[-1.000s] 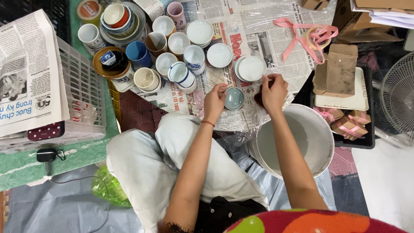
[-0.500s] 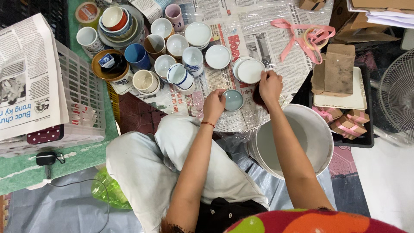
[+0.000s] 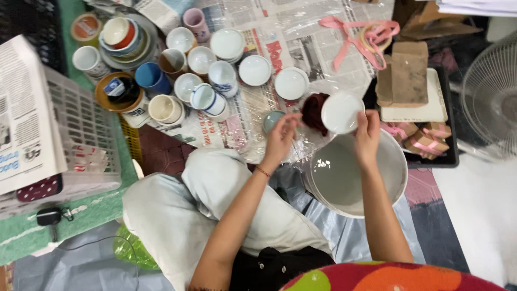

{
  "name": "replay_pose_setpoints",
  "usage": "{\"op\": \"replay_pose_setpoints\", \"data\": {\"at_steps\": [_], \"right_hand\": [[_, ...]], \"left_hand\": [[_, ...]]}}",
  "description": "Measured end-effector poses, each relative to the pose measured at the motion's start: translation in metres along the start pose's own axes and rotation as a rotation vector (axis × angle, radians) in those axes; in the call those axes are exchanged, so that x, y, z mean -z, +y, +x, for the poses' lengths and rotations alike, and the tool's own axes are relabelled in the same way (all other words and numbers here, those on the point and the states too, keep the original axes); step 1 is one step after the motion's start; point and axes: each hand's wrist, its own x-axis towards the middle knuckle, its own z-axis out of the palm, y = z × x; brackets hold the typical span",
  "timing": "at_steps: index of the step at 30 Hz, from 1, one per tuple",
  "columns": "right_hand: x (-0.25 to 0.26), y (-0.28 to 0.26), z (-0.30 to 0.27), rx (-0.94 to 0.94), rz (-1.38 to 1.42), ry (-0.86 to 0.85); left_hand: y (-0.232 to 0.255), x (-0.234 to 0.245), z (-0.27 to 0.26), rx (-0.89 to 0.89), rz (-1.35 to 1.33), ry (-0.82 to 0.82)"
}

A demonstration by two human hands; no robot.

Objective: The person washes small ceramic bowls and cups in a bucket of water, then dries them with a cloth. They handle each item individually, rinsing and wiping before placing it on a nearby table.

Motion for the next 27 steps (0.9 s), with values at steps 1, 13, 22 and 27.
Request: {"op": "replay_pose_setpoints", "data": {"at_steps": [1,13,22,27], "right_hand": [[0.017,0.003,-0.014,-0.027,0.025,0.009],[0.102,0.174,-0.044,-0.51,-0.502,-0.165],[0.048,0.21,-0.037,-0.771,-0.267,-0.411],[0.066,0.211,-0.035,-0.784,-0.216,-0.468]], "left_hand": [[-0.016,-0.017,-0.008,0.024,-0.023,-0.049],[-0.266,-0.158,-0.038,1.06,-0.294,-0.012],[-0.276,-0.148,-0.058,0.959,-0.265,0.239],[-0.282,-0.154,-0.059,0.96,-0.279,0.401]]}}
